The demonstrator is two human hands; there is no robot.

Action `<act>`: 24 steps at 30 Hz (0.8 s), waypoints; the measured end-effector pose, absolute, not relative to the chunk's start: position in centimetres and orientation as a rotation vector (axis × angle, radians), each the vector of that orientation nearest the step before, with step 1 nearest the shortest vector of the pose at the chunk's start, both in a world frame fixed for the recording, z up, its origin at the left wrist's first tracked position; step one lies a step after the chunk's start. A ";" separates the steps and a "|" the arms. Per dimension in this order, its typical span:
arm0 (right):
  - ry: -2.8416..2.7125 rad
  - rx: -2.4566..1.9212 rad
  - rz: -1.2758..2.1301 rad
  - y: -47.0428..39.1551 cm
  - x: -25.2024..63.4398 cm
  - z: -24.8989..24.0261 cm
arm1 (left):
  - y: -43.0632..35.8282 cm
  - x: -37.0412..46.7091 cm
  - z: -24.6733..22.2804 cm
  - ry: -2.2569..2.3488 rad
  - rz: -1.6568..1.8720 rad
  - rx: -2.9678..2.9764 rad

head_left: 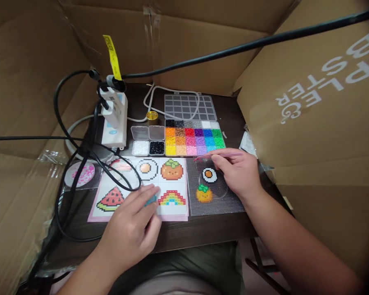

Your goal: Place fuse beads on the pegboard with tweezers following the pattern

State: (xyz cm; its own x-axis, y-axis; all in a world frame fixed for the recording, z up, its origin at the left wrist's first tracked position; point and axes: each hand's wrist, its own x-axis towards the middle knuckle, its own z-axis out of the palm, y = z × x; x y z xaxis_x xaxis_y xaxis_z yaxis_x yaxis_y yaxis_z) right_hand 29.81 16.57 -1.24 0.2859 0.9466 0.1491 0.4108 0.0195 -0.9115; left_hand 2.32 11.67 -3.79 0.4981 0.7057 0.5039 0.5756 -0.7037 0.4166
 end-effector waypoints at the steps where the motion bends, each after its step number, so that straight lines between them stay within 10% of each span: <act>1: -1.294 -1.570 0.679 16.6 29.8 -1.2 | 11.7 2.3 -3.8 1.102 0.991 2.547; 24: -1.326 -1.504 0.756 16.9 29.7 -1.8 | 11.6 2.3 -3.9 1.078 0.966 2.545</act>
State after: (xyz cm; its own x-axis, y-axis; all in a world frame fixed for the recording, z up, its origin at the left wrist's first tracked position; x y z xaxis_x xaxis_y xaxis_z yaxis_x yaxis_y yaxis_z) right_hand 29.68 16.86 -1.76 0.2182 0.9660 0.1387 0.3726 0.0489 -0.9267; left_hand 2.28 11.63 -3.87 0.5166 0.7029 0.4890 0.5631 -0.7091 0.4245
